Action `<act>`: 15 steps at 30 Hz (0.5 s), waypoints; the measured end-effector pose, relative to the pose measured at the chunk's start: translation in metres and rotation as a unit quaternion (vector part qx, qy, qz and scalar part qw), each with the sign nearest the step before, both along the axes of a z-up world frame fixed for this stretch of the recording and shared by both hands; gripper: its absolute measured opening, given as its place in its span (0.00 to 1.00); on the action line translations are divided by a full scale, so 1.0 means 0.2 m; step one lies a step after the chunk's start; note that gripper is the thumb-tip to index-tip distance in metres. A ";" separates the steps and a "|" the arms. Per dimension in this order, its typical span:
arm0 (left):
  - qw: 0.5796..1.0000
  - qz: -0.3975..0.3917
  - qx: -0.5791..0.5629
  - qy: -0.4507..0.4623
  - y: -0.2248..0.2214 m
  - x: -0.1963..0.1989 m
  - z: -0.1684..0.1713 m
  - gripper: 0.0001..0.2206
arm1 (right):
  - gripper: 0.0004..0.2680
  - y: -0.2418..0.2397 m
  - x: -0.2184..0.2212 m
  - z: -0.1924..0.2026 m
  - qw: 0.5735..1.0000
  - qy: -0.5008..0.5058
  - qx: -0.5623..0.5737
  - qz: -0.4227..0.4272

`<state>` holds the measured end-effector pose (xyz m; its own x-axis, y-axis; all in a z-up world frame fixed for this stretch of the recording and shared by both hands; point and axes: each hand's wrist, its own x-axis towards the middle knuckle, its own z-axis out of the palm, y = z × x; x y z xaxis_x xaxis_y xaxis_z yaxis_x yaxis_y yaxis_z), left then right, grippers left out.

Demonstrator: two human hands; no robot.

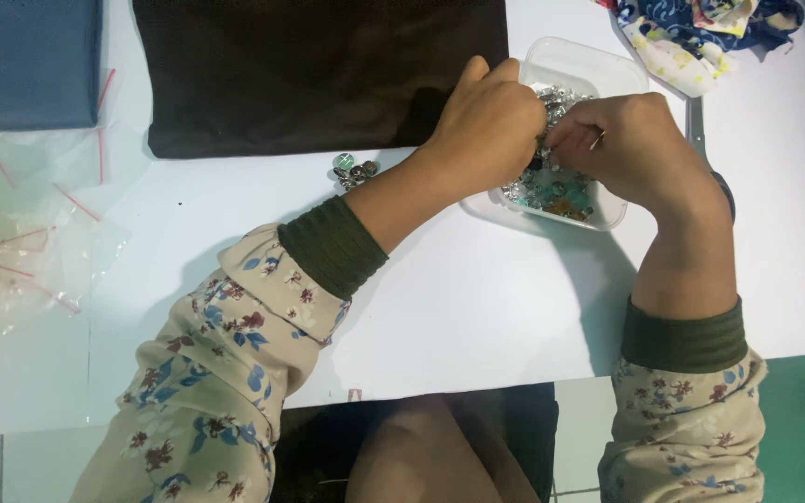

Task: The person picks up buttons from a tray and places them into small plastic bags, eventually sealing one of the bags.

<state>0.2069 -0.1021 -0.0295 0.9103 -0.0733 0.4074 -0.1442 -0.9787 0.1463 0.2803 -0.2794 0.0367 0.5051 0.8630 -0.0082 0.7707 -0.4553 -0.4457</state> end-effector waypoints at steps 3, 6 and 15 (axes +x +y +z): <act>0.999 -0.002 -0.007 0.038 0.00 -0.02 0.03 0.19 | 0.10 0.01 -0.02 0.03 0.999 0.032 0.010 -0.037; 0.999 -0.003 -0.045 0.017 0.00 0.00 0.01 0.16 | 0.09 -0.03 0.09 -0.10 0.996 -0.031 0.078 -0.008; 0.997 0.006 -0.076 -0.005 -0.01 -0.03 0.03 0.17 | 0.09 0.00 0.07 -0.11 0.993 -0.103 0.061 0.023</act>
